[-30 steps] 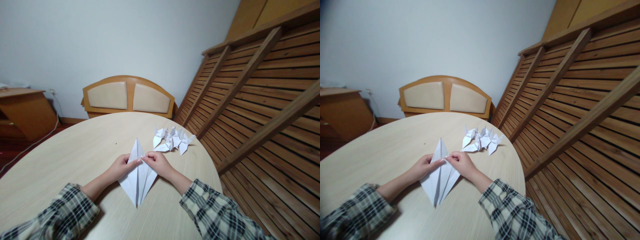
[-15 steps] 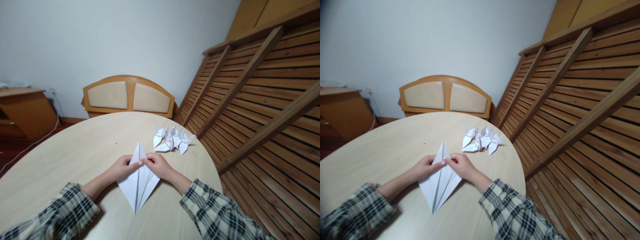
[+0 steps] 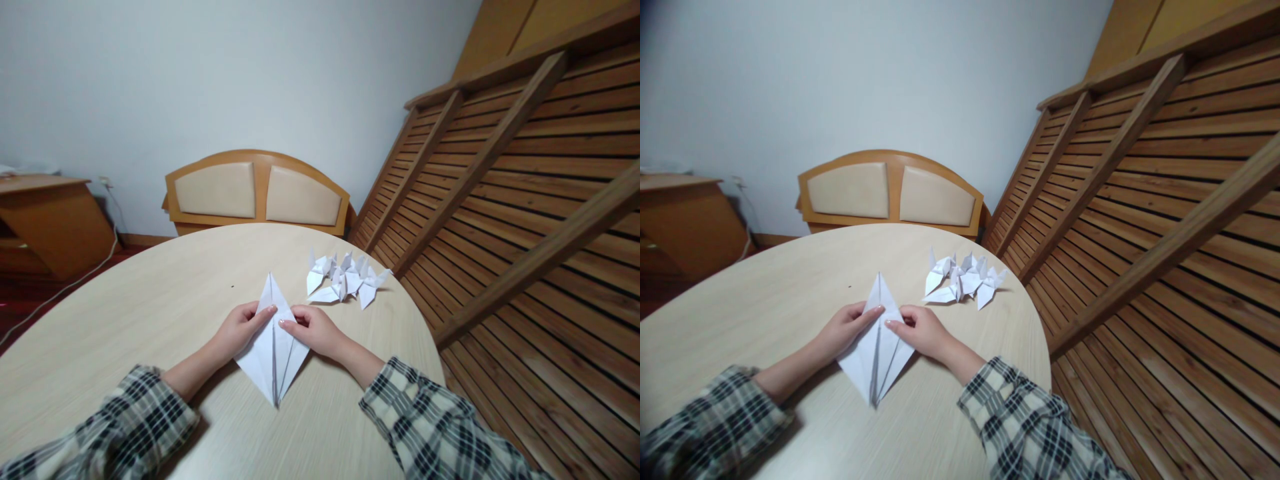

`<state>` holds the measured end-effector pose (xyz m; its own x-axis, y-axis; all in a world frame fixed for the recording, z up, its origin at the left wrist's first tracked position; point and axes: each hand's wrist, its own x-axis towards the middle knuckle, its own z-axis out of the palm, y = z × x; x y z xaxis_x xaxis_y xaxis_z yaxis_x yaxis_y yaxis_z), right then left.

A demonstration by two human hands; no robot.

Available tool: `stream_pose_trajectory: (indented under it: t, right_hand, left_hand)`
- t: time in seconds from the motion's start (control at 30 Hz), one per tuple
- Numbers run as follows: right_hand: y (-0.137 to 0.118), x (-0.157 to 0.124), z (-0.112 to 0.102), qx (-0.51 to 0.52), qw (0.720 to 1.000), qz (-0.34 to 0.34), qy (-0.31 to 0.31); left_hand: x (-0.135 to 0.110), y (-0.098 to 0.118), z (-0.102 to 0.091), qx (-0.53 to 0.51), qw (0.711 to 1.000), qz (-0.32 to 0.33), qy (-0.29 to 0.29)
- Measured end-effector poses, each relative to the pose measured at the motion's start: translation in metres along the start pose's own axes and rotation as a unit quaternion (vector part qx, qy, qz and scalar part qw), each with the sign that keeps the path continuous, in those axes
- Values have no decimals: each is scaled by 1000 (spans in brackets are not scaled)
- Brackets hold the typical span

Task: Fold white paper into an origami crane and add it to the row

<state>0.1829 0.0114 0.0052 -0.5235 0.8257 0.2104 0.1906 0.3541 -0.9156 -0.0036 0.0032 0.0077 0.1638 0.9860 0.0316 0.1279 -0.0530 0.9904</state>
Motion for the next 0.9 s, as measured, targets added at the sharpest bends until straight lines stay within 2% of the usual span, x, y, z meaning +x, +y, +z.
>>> stream_pose_trajectory:
  t: [0.17,0.37,0.5,0.67,0.8,0.9]
  right_hand:
    - [-2,0,-2,-39,998,25,41]
    - [5,2,-2,-12,996,45,80]
    - [8,2,0,33,996,51,66]
    - [7,1,2,132,990,46,-7]
    - [6,-1,2,106,993,36,-36]
    - [8,-1,3,85,996,29,-23]
  left_hand:
    - [1,3,-1,-38,996,-2,84]
    - [1,1,-1,-95,989,-16,114]
    - [2,-2,-2,-92,988,-4,128]
    - [3,-1,-3,-89,984,5,153]
    - [3,0,-3,-113,982,8,154]
    - [3,0,-2,-124,981,6,149]
